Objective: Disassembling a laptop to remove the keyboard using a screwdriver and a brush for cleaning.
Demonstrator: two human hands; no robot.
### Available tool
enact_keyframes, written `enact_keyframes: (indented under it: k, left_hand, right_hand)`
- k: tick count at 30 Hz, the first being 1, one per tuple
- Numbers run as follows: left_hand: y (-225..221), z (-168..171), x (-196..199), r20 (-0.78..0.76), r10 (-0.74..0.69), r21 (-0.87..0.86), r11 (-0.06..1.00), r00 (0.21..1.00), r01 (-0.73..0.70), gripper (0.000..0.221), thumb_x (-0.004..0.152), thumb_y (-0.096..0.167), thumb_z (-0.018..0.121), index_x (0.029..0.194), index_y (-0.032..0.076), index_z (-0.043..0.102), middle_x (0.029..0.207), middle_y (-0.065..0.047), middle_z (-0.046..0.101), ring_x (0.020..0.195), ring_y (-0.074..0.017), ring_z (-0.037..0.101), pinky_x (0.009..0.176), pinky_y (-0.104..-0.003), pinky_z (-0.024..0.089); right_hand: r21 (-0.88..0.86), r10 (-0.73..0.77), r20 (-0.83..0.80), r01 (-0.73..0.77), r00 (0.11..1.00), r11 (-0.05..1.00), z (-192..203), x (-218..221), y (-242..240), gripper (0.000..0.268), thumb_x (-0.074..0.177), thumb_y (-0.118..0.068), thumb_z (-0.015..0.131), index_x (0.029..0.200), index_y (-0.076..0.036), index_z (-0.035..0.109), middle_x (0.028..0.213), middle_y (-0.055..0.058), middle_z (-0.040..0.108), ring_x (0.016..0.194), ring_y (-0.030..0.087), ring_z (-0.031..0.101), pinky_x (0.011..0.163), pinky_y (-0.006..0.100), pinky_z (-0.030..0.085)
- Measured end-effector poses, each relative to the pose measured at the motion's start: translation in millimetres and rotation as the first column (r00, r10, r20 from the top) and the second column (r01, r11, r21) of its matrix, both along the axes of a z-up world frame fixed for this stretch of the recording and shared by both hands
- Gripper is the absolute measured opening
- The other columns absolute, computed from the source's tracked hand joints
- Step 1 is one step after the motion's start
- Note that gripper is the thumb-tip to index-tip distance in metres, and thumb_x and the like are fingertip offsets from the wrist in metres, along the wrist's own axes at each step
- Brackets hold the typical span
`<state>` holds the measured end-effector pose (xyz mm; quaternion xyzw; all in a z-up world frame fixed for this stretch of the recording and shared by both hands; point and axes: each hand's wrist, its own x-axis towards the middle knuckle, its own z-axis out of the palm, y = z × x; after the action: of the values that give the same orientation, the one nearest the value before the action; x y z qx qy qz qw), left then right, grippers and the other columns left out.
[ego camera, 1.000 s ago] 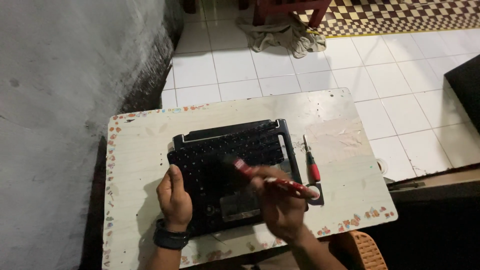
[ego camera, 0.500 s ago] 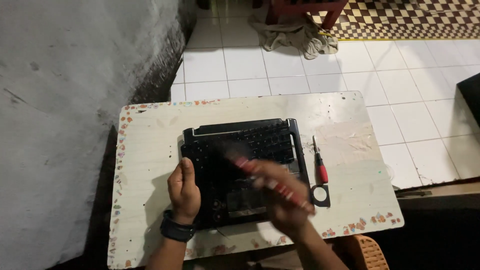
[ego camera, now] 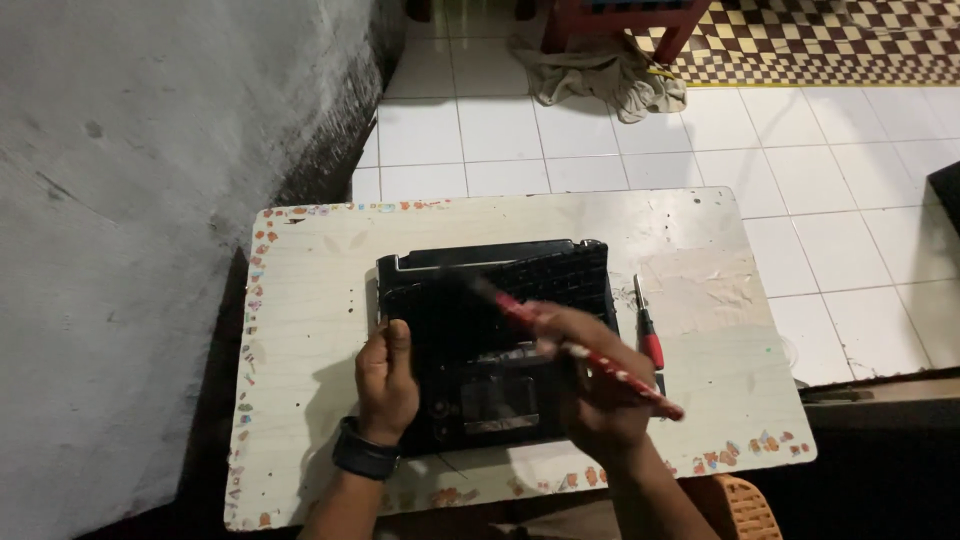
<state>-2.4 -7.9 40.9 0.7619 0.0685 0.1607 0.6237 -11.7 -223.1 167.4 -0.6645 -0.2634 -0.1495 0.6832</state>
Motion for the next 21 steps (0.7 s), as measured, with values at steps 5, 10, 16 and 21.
enact_keyframes:
  k: [5, 10, 16, 21]
  left_hand:
    - [5, -2, 3, -0.022, -0.090, -0.002, 0.996, 0.996, 0.090, 0.047, 0.107, 0.048, 0.036, 0.076, 0.015, 0.051, 0.072, 0.002, 0.049, 0.068, -0.0120, 0.046, 0.061, -0.033, 0.038]
    - [2, -7, 1, 0.025, -0.061, -0.003, 0.998, 0.998, 0.061, 0.040, 0.107, 0.046, 0.043, 0.081, 0.017, 0.053, 0.068, 0.006, 0.046, 0.063, -0.0076, 0.042, 0.057, -0.029, 0.035]
    - [1, -4, 3, 0.050, -0.051, -0.067, 0.996, 0.997, 0.055, 0.037, 0.110, 0.033, 0.044, 0.076, 0.018, 0.046, 0.069, 0.008, 0.038, 0.065, -0.0055, 0.035, 0.059, -0.028, 0.032]
    - [4, -2, 4, -0.001, 0.020, -0.033, 0.999, 1.000, -0.020, 0.041, 0.109, 0.036, 0.045, 0.073, 0.016, 0.042, 0.067, 0.008, 0.033, 0.062, -0.0065, 0.032, 0.058, -0.029, 0.032]
  right_hand:
    - [-0.170, 0.097, -0.164, -0.125, 0.982, 0.978, 15, -7, 1, 0.024, 0.098, -0.019, 0.067, 0.117, -0.005, 0.070, 0.113, 0.014, 0.077, 0.101, 0.024, 0.078, 0.085, 0.031, 0.066]
    - [0.050, -0.134, -0.030, 0.135, 0.991, 0.990, 14, -9, 19, 0.020, 0.106, -0.019, 0.059, 0.121, -0.009, 0.067, 0.124, 0.011, 0.071, 0.118, 0.026, 0.072, 0.105, 0.042, 0.062]
    - [0.078, -0.174, -0.128, 0.184, 0.977, 0.980, -3, -2, 7, 0.016, 0.103, -0.016, 0.062, 0.115, -0.006, 0.068, 0.114, 0.009, 0.073, 0.099, 0.020, 0.073, 0.091, 0.032, 0.062]
    - [-0.061, -0.605, -0.183, 0.606, 0.775, 0.793, -24, 15, -36, 0.019, 0.094, 0.003, 0.063, 0.082, -0.011, 0.066, 0.102, 0.002, 0.070, 0.086, 0.010, 0.069, 0.083, 0.022, 0.056]
